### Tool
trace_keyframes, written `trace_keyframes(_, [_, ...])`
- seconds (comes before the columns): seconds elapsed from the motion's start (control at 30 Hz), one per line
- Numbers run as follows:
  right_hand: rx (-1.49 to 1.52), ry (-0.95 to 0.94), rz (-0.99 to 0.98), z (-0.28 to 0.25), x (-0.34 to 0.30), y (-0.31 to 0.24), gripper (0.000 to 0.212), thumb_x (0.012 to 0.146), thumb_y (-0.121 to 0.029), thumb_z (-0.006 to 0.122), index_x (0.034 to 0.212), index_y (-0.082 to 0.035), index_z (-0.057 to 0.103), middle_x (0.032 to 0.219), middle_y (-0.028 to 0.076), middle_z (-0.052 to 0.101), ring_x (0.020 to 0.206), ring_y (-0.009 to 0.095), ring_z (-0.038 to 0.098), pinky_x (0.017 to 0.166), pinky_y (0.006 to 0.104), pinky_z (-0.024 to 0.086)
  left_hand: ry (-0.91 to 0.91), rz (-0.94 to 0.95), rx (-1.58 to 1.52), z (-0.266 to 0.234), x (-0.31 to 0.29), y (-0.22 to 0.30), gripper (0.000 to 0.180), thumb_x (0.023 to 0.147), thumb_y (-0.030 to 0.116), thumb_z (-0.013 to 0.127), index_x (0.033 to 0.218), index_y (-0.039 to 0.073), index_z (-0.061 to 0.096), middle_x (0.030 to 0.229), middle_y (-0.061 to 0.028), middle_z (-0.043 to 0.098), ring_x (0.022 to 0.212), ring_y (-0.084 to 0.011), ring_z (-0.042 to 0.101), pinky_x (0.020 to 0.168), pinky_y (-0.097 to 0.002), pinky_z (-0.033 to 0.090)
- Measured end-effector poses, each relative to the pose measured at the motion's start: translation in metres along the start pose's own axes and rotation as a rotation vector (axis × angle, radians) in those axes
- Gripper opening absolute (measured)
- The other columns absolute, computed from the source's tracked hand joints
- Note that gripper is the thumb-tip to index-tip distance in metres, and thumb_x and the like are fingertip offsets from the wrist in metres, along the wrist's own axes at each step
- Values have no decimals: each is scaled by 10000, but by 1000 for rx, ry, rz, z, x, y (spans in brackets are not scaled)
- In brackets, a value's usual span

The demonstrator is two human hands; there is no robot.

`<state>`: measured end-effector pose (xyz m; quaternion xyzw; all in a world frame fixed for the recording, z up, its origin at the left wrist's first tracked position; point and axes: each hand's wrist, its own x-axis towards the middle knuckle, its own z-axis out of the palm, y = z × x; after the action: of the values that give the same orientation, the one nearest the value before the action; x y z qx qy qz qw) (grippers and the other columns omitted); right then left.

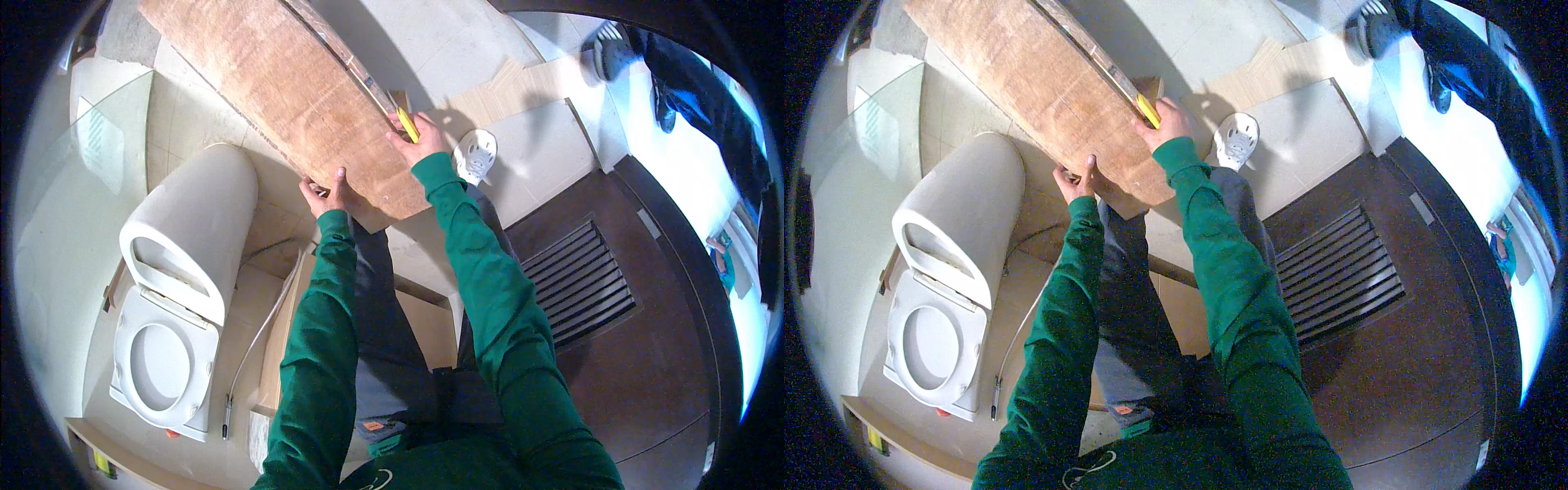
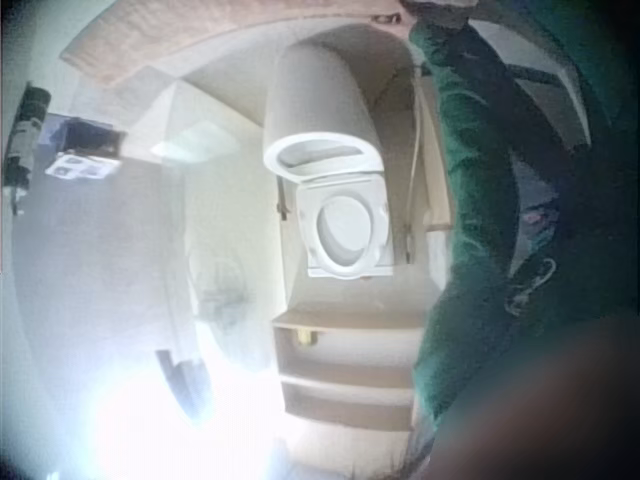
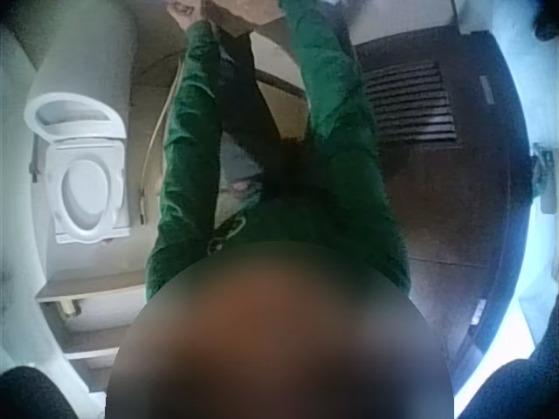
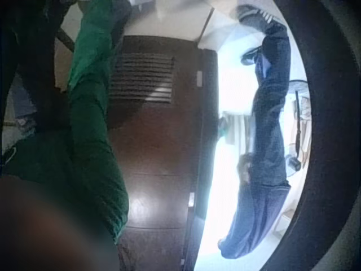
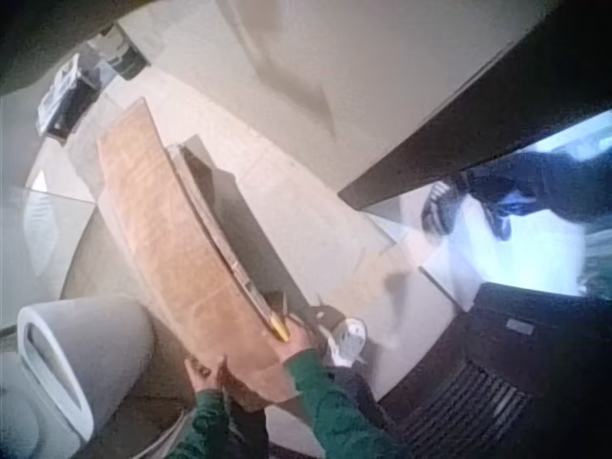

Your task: The person uses a utility knife to score and cut a wooden plank on the floor. They align the plank, score along its length, and then snap it apart with assistance from another person.

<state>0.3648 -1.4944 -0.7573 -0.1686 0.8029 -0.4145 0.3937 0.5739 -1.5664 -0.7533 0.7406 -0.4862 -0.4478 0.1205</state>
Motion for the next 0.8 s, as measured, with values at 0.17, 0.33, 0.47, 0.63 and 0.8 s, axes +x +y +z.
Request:
trace_keyframes(0.17, [-3,-17,55,-1,0,-4,315,735,-111,723,1040,-98,649,868,28,565,762,127,573,666,255,480,18,42,104,-2,3,-4,798,600,373,857,1143,21,390,829,-67,511,749,-169,513,650,-292,433])
trace_keyframes(0.33, [2,46,-42,-6,18,-28,314,737,-152,723,1039,-106,650,863,40,576,784,165,583,707,292,480,23,127,132,-1,8,-10,789,602,362,863,1114,3,381,774,-50,496,691,-150,511,601,-265,425])
trace_keyframes(0.47, [-30,65,-101,2,53,-51,315,733,-162,723,1037,-121,650,874,37,588,812,182,589,738,309,476,22,107,171,-2,7,-11,792,603,381,858,1113,3,385,780,-50,479,728,-159,520,619,-265,431])
trace_keyframes(0.63, [-115,2,-124,6,66,-66,338,739,-266,710,1023,-97,636,912,79,584,826,276,588,734,360,473,-12,84,87,-1,4,-4,825,602,414,850,1132,-12,383,808,-51,473,751,-160,498,650,-275,433])
trace_keyframes(0.8, [-107,-24,-92,4,66,-68,347,736,-272,710,1016,-84,629,913,87,582,826,278,586,727,357,470,23,112,205,-1,2,0,844,600,421,849,1139,-31,382,797,-34,443,703,-146,459,627,-272,433])
